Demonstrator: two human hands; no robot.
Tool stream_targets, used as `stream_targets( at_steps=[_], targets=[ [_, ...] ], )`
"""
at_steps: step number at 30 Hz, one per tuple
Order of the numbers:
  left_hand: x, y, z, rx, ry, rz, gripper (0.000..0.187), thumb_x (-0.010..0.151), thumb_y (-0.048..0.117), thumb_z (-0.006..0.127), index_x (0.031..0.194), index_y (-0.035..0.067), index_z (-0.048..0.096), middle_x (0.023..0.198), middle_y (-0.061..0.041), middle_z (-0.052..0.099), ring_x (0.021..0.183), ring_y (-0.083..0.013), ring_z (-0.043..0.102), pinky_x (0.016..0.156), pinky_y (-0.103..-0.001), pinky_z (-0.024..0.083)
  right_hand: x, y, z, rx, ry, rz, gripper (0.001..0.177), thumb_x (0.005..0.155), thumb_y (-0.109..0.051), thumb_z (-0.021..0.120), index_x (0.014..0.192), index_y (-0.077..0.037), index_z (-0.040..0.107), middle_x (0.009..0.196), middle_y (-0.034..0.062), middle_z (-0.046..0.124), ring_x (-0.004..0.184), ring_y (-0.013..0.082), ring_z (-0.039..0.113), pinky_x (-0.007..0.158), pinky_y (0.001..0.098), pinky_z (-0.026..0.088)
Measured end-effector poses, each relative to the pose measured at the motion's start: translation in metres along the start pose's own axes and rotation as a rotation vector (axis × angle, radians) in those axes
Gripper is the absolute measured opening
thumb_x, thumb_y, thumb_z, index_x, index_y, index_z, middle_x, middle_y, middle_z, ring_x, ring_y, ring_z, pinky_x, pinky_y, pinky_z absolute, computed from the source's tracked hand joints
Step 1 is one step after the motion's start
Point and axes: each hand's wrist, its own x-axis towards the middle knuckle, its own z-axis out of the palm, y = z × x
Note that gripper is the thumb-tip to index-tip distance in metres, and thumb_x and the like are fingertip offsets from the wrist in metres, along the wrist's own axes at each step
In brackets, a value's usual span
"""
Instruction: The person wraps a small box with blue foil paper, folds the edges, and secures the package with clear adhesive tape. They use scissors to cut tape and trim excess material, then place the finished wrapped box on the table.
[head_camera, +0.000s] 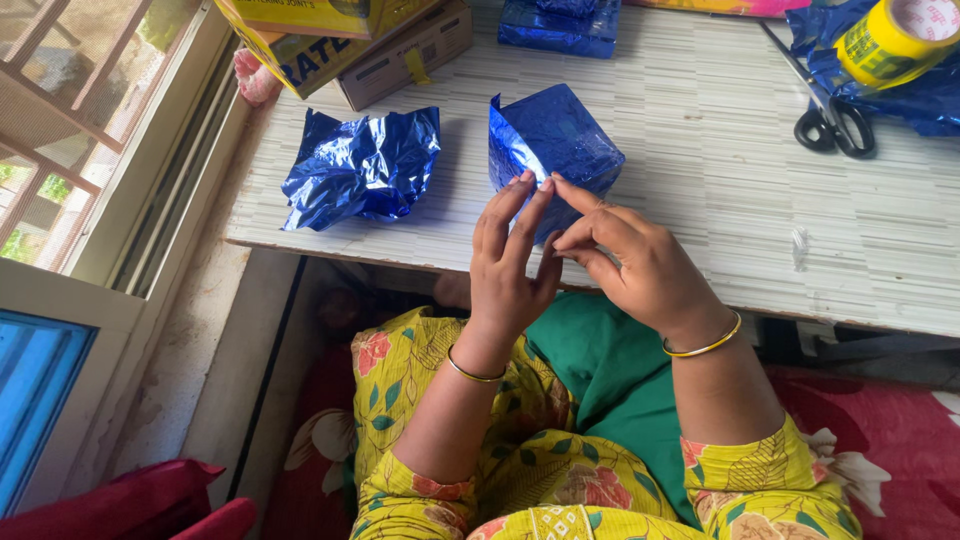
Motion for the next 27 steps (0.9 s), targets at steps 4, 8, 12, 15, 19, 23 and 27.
stream_targets(
  at_steps=[4, 8, 12, 15, 19, 23, 27],
  targets=[
    [0.0, -0.004, -0.001, 0.052, -0.014, 0.031, 0.055, 0.095, 0.006, 0.073, 0.146, 0.01, 0.054, 0.149, -0.013, 0.052, 0.139, -0.0347, 0.054, 0.119, -0.046, 0.047, -0.003, 0.008, 0.0, 0.145, -0.009, 0.093, 0.028, 0.089, 0.004, 0.072, 0.116, 0.001, 0.065, 0.145, 0.0116, 0.063, 0.102, 0.0172, 0.073, 0.088, 0.0303, 0.06],
    [0.001, -0.01, -0.002, 0.123, -0.034, 0.045, 0.049, 0.094, 0.007, 0.074, 0.14, 0.014, 0.059, 0.144, -0.01, 0.054, 0.133, -0.033, 0.057, 0.114, -0.044, 0.049, -0.005, 0.023, 0.008, 0.333, -0.005, 0.026, 0.02, 0.093, 0.004, 0.072, 0.111, 0.001, 0.064, 0.157, 0.0186, 0.051, 0.109, 0.0175, 0.069, 0.095, 0.0305, 0.058],
    [0.002, -0.016, -0.006, 0.127, -0.042, 0.066, 0.047, 0.095, 0.005, 0.074, 0.138, 0.019, 0.061, 0.141, -0.007, 0.054, 0.133, -0.0314, 0.056, 0.114, -0.044, 0.049, -0.006, 0.037, 0.017, 0.561, 0.026, -0.021, 0.013, 0.1, 0.006, 0.065, 0.107, -0.003, 0.06, 0.171, 0.0248, 0.03, 0.122, 0.0172, 0.062, 0.099, 0.0299, 0.056],
    [0.002, -0.019, -0.007, 0.103, -0.044, 0.064, 0.047, 0.094, 0.005, 0.074, 0.136, 0.022, 0.062, 0.14, -0.006, 0.055, 0.134, -0.0313, 0.055, 0.113, -0.044, 0.049, -0.007, 0.046, 0.012, 0.678, 0.114, -0.02, 0.011, 0.103, 0.002, 0.063, 0.109, -0.006, 0.058, 0.174, 0.026, 0.025, 0.106, 0.0113, 0.068, 0.098, 0.0282, 0.058],
    [0.002, -0.021, -0.005, 0.084, -0.05, 0.062, 0.047, 0.093, 0.004, 0.073, 0.135, 0.023, 0.064, 0.138, -0.005, 0.056, 0.134, -0.031, 0.055, 0.113, -0.044, 0.05, -0.006, 0.052, 0.008, 0.711, 0.156, -0.005, 0.009, 0.105, -0.005, 0.064, 0.11, -0.007, 0.058, 0.171, 0.0245, 0.031, 0.111, 0.011, 0.069, 0.102, 0.0299, 0.059],
    [0.004, -0.021, -0.004, 0.055, -0.015, 0.048, 0.044, 0.093, 0.004, 0.074, 0.132, 0.024, 0.067, 0.135, -0.003, 0.058, 0.133, -0.0291, 0.056, 0.112, -0.043, 0.051, 0.0, 0.05, 0.014, 0.66, 0.166, 0.014, 0.01, 0.105, -0.006, 0.066, 0.11, -0.005, 0.057, 0.165, 0.023, 0.038, 0.111, 0.0125, 0.068, 0.102, 0.0318, 0.06],
    [0.006, -0.021, -0.007, -0.029, -0.004, 0.016, 0.042, 0.091, 0.007, 0.078, 0.128, 0.022, 0.067, 0.134, -0.004, 0.058, 0.131, -0.0303, 0.056, 0.111, -0.043, 0.051, 0.004, 0.044, 0.02, 0.6, 0.219, -0.004, 0.011, 0.107, -0.002, 0.064, 0.113, -0.004, 0.056, 0.161, 0.0205, 0.043, 0.109, 0.0118, 0.068, 0.101, 0.0302, 0.059]
  ],
)
